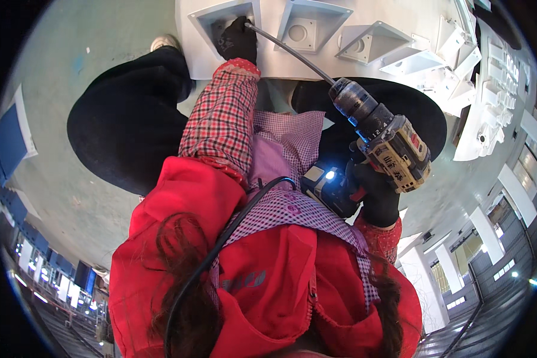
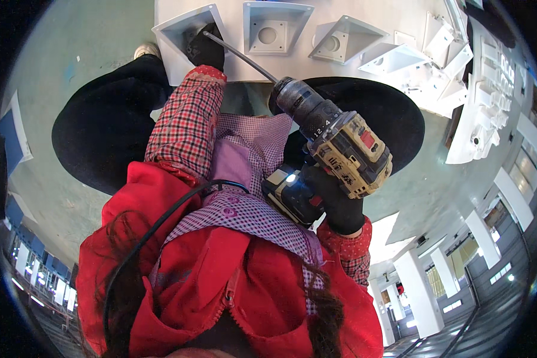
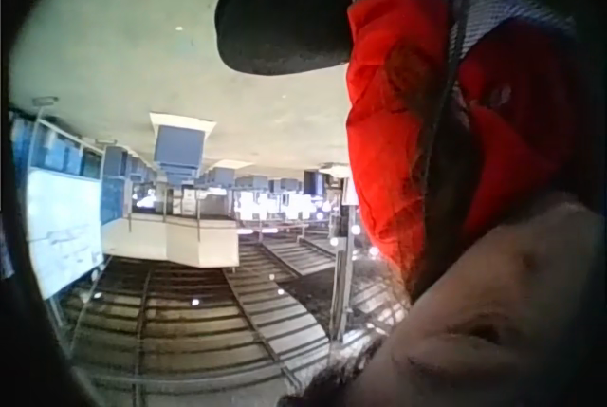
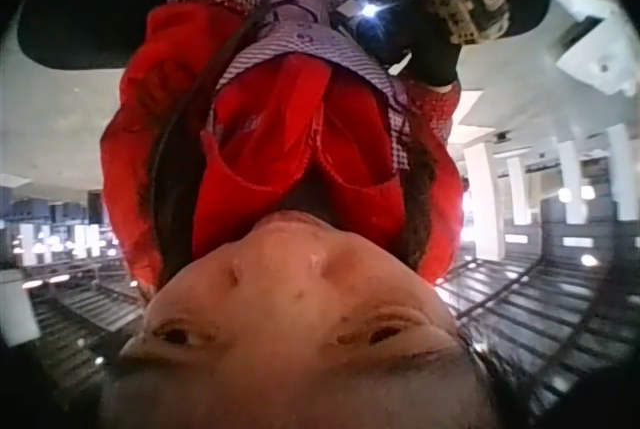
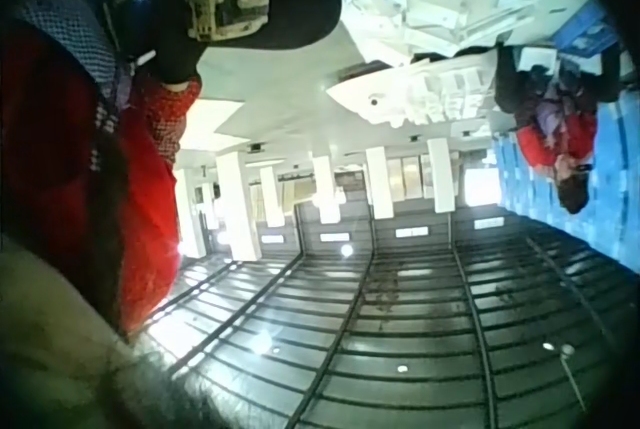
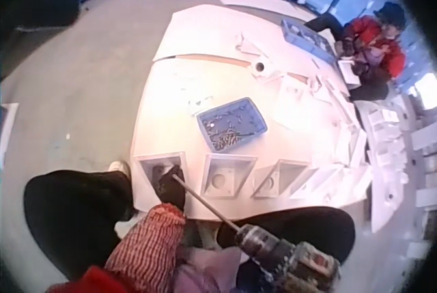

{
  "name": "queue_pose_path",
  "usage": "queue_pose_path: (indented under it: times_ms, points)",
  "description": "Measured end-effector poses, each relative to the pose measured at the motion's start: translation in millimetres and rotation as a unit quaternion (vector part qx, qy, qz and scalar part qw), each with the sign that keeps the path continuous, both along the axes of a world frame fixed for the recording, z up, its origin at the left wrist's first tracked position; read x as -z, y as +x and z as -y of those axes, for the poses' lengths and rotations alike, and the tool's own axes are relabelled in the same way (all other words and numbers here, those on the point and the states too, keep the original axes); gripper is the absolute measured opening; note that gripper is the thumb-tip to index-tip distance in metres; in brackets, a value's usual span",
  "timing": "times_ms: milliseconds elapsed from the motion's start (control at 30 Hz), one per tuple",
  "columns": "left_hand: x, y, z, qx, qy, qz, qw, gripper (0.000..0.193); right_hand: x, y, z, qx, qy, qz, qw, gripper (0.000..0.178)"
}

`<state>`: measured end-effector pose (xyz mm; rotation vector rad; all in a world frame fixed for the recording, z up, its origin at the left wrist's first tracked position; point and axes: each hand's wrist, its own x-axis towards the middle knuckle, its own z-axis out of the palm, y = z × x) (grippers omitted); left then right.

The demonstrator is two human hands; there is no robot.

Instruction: The person fits a square plate into a white housing and then picks up a screw from a blue tray to drive it into the assembly using a power drill. This process is repeated for several more housings.

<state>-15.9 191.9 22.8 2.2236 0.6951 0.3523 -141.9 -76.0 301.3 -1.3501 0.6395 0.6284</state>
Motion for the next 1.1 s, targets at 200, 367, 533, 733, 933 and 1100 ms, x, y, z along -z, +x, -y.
queue_pose_path:
  times_ms: [200,367,533,733,933,1100]
  points:
    - [-8.1,3.5,4.0,-0.014,-0.012,-0.044,0.999,0.024,2.7,-1.6,2.8,-0.002,0.015,0.012,1.0,0.033]
    - [-4.2,3.1,-3.1,-0.027,0.103,0.053,0.993,0.024,-1.4,0.8,-0.9,-0.027,-0.013,0.018,0.999,0.03]
    - [-31.6,-14.0,22.0,-0.231,-0.384,0.075,0.891,0.016,-0.6,5.0,0.6,-0.018,-0.006,-0.004,1.0,0.029]
    - [-135.4,-45.8,30.4,-0.104,-0.465,0.025,0.879,0.014,-1.5,23.5,-16.2,-0.03,-0.049,0.053,0.997,0.038]
    - [-263.5,-32.7,-52.1,0.058,-0.193,0.041,0.979,0.023,-5.7,30.5,-14.3,0.02,0.039,0.0,0.999,0.021]
    - [-251.9,80.9,-135.9,0.346,-0.138,-0.051,0.927,0.022,-1.9,30.0,-17.7,0.01,0.045,-0.007,0.999,0.033]
